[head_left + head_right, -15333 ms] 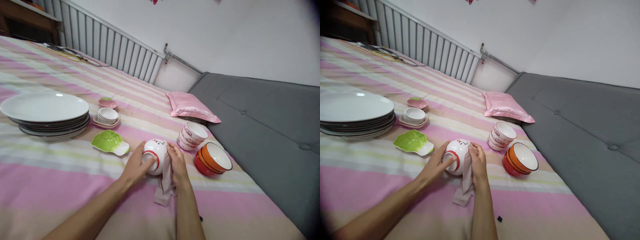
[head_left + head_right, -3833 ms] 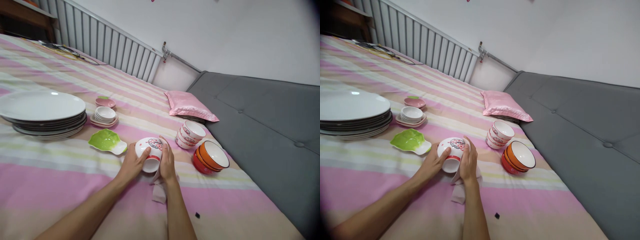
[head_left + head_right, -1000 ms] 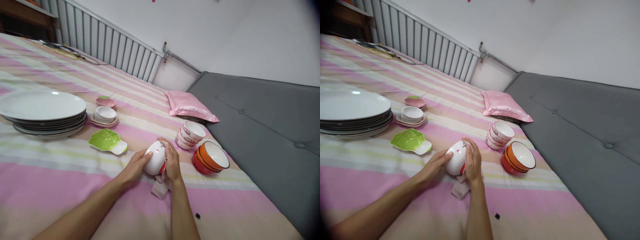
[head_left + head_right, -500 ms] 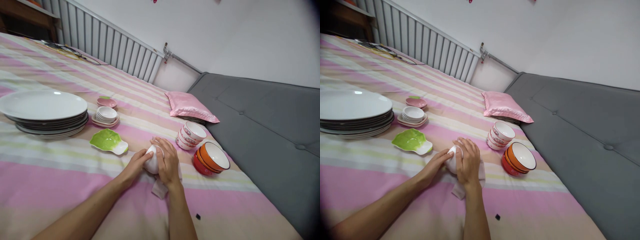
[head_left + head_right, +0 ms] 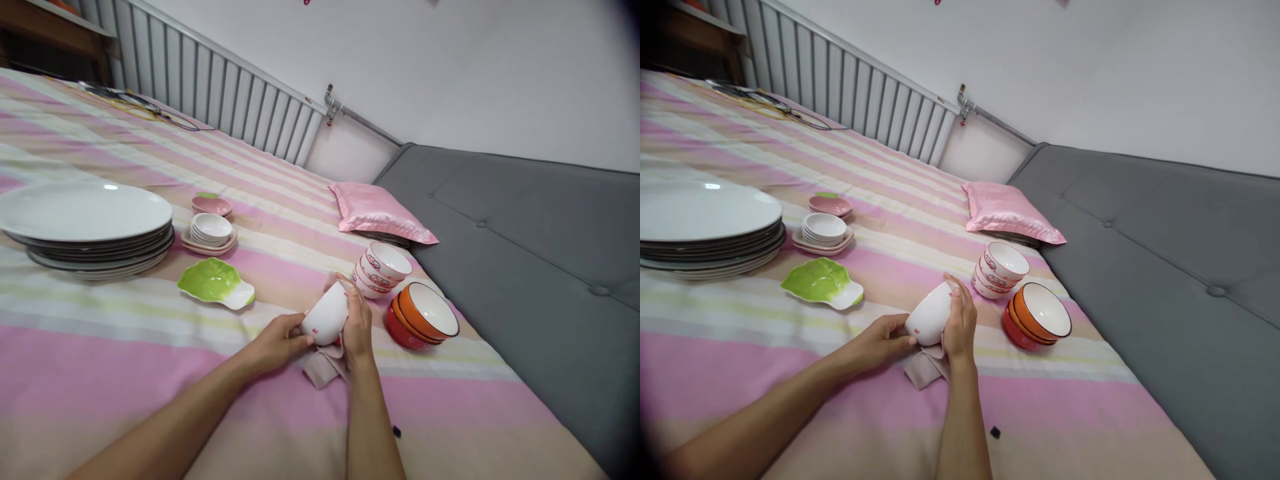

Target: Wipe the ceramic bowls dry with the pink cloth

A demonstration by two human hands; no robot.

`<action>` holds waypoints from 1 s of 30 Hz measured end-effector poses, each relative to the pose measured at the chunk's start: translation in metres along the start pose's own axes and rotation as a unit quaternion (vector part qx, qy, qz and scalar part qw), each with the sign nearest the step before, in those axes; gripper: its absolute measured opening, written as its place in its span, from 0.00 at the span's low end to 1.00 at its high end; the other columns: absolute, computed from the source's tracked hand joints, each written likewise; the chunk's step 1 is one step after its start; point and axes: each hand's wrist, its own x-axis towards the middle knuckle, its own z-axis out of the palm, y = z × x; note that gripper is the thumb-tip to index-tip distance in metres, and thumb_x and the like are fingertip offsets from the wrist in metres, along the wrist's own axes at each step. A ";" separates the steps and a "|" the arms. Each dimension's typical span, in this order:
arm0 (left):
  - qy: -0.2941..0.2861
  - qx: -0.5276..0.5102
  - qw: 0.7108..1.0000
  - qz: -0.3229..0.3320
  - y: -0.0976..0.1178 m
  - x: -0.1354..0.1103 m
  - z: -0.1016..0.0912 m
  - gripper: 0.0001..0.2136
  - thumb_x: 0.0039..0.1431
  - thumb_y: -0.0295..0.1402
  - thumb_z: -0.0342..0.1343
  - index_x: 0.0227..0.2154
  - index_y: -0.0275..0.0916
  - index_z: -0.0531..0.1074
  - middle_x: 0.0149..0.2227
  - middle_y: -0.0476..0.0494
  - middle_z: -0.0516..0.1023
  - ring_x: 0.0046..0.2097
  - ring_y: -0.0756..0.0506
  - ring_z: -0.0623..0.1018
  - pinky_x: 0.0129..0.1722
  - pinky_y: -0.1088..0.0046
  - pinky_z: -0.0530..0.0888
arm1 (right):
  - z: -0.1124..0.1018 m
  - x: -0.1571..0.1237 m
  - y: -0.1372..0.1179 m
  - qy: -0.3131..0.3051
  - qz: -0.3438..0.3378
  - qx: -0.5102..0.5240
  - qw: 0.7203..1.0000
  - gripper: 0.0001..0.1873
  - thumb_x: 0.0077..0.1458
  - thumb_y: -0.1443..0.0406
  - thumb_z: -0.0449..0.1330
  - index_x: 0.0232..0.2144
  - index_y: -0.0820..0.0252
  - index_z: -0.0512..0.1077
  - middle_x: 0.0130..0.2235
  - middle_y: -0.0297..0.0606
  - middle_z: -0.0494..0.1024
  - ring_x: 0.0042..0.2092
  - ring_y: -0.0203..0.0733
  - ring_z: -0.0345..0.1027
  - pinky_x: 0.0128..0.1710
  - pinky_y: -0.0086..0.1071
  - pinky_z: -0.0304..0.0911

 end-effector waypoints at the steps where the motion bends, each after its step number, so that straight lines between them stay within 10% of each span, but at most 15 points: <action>1: -0.005 -0.016 1.000 0.005 0.002 0.000 0.001 0.14 0.48 0.39 0.61 0.33 0.32 0.74 0.33 0.42 0.77 0.37 0.43 0.74 0.39 0.70 0.68 | 0.000 0.000 0.000 -0.002 0.002 0.012 1.000 0.24 0.63 0.56 0.43 0.52 0.58 0.71 0.54 0.40 0.73 0.55 0.43 0.64 0.55 0.39 0.56; 19: 0.133 -0.186 0.973 0.034 0.026 -0.005 -0.006 0.16 0.47 0.42 0.65 0.31 0.33 0.74 0.26 0.47 0.74 0.28 0.50 0.71 0.31 0.76 0.67 | 0.024 -0.018 -0.047 -0.192 -0.153 -0.175 0.954 0.20 0.63 0.62 0.44 0.52 0.46 0.70 0.57 0.30 0.70 0.62 0.43 0.54 0.62 0.46 0.45; 24: 0.147 -0.100 0.984 0.004 0.026 -0.004 -0.007 0.21 0.48 0.45 0.63 0.37 0.31 0.73 0.31 0.44 0.75 0.32 0.47 0.73 0.31 0.75 0.67 | 0.021 -0.013 -0.038 -0.161 -0.135 -0.164 0.964 0.21 0.63 0.62 0.43 0.51 0.47 0.70 0.57 0.31 0.69 0.61 0.42 0.56 0.62 0.44 0.47; 30: 0.025 -0.039 0.998 -0.050 0.009 -0.003 -0.008 0.20 0.42 0.35 0.66 0.39 0.32 0.76 0.35 0.40 0.80 0.38 0.41 0.77 0.39 0.69 0.70 | 0.008 -0.001 -0.003 -0.047 -0.018 0.010 0.999 0.23 0.63 0.58 0.43 0.51 0.54 0.71 0.56 0.36 0.71 0.59 0.42 0.59 0.61 0.41 0.49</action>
